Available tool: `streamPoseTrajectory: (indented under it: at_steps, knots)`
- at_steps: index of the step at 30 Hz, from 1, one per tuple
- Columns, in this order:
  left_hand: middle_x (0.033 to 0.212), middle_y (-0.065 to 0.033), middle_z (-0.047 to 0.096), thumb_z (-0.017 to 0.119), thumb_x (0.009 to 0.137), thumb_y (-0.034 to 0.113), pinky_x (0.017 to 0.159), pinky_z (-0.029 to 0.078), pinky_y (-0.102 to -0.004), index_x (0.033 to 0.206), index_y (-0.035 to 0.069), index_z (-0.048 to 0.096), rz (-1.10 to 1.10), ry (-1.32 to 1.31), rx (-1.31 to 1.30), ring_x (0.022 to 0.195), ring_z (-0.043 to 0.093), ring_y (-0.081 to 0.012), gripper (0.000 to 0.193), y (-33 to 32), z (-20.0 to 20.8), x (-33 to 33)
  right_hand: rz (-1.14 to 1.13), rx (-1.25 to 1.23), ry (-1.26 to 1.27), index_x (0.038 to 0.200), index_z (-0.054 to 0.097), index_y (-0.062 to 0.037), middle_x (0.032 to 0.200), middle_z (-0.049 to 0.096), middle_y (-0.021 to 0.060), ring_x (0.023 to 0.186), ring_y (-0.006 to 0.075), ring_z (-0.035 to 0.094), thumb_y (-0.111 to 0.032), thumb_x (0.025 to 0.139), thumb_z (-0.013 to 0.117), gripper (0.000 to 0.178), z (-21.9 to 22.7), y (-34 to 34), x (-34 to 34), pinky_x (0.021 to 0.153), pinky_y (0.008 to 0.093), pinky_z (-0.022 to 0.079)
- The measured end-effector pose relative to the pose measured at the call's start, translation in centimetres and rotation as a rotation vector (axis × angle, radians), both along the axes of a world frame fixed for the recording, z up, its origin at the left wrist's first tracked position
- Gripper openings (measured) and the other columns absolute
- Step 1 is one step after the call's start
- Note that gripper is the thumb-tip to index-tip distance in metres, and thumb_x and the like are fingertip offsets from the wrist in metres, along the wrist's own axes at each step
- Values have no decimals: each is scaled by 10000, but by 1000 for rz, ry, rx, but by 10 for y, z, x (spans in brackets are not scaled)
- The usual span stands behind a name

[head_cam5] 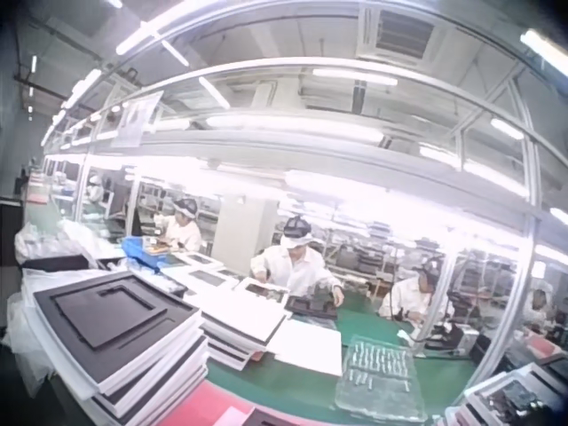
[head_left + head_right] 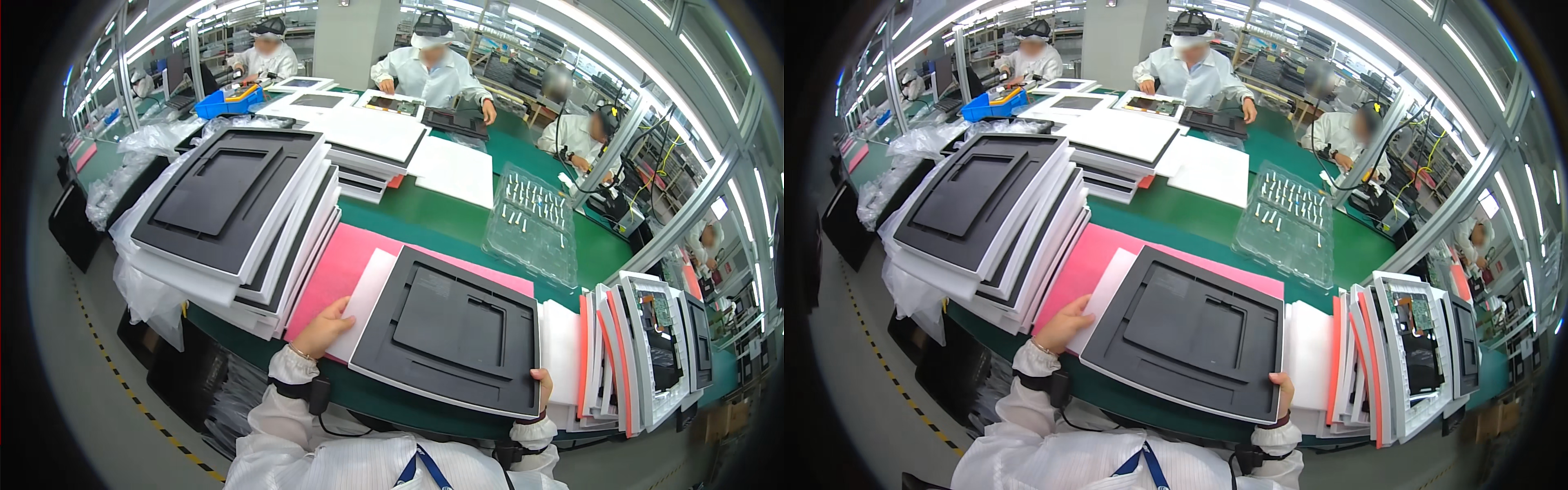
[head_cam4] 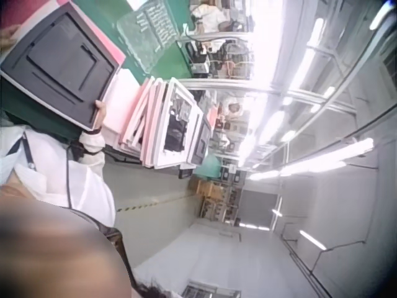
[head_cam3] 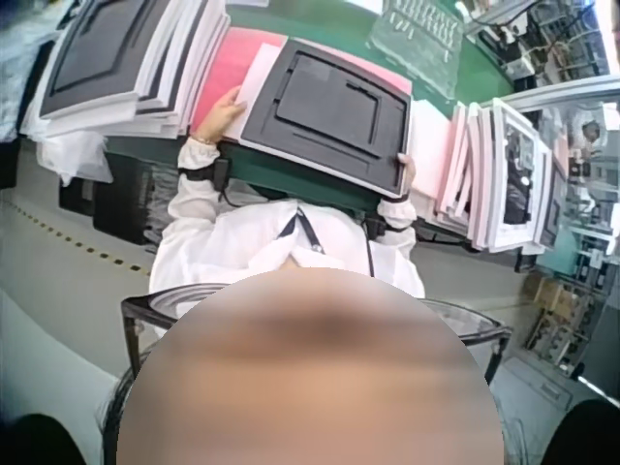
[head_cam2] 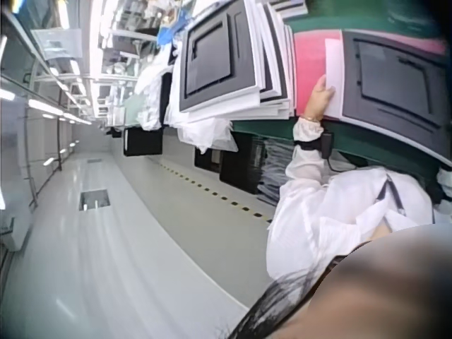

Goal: The person assembles an electronic device by connecting a ribbon cable to a circuit board, placing a black back cover over the assembly, and securing it. They then flip the unit and place a white protective sheet over the screen before stacking the finished unit.

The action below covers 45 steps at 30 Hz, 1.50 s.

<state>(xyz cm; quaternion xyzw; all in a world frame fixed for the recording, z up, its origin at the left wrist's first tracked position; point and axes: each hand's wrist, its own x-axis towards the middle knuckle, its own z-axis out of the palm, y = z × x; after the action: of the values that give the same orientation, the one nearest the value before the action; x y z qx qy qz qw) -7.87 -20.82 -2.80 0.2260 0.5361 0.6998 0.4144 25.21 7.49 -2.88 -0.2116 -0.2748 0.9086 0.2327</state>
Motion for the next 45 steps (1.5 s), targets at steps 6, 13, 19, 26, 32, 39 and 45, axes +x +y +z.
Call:
streamPoseTrajectory:
  at_steps: [6, 13, 19, 26, 32, 39, 45]
  knots:
    - [1233, -93, 584, 495, 924, 34, 934, 453, -279, 1368, -25, 431, 9, -8, -32, 1077, 582, -152, 452, 2, 1, 0, 24, 94, -71, 1169, 535, 67, 1064, 618, 203, 952, 316, 629, -190, 733, 539, 506, -1, 2, -13, 877, 403, 519]
    - [1205, -106, 599, 478, 929, 44, 920, 461, -286, 1337, -45, 450, -2, -17, -47, 1060, 588, -154, 419, 2, -7, -1, 67, 170, -136, 1211, 511, 47, 1114, 599, 184, 1007, 281, 606, -166, 777, 528, 484, -3, 6, -14, 913, 375, 495]
    - [1159, -101, 612, 477, 969, 128, 879, 478, -287, 1306, -48, 471, -13, 20, -70, 1016, 603, -149, 380, 3, -8, -2, -24, 605, -295, 1263, 494, 51, 1000, 624, 108, 876, 144, 599, -138, 871, 560, 440, 25, -2, -23, 764, 275, 491]
    - [1160, -97, 622, 467, 999, 212, 876, 495, -297, 1294, -27, 492, 5, -124, -23, 1001, 623, -157, 380, 2, 5, 5, -148, 824, -516, 1352, 436, 80, 815, 633, 39, 671, 54, 530, -64, 898, 607, 507, 7, 1, -21, 603, 194, 403]
    - [1294, -124, 569, 443, 993, 450, 996, 440, -362, 1366, -1, 441, 15, -620, 469, 1174, 558, -225, 585, -11, -15, 33, -200, 864, -504, 1338, 446, 110, 967, 637, 76, 831, 85, 566, -74, 909, 594, 489, -1, 6, -20, 743, 214, 438]
    - [1499, -135, 335, 607, 834, 603, 1106, 299, -497, 1488, 77, 250, -335, -535, 804, 1369, 332, -331, 912, 4, 23, 109, -134, 846, -487, 1324, 459, 118, 1095, 626, 101, 945, 120, 586, -69, 918, 573, 461, 12, 4, -20, 842, 235, 450]
    - [1236, -74, 557, 770, 797, 175, 998, 407, -354, 1288, 14, 492, -40, -67, 259, 1149, 514, -206, 587, 16, -13, 119, -121, 862, -488, 1326, 455, 121, 1136, 618, 112, 980, 126, 585, -66, 924, 565, 457, 7, 9, -17, 852, 237, 453]
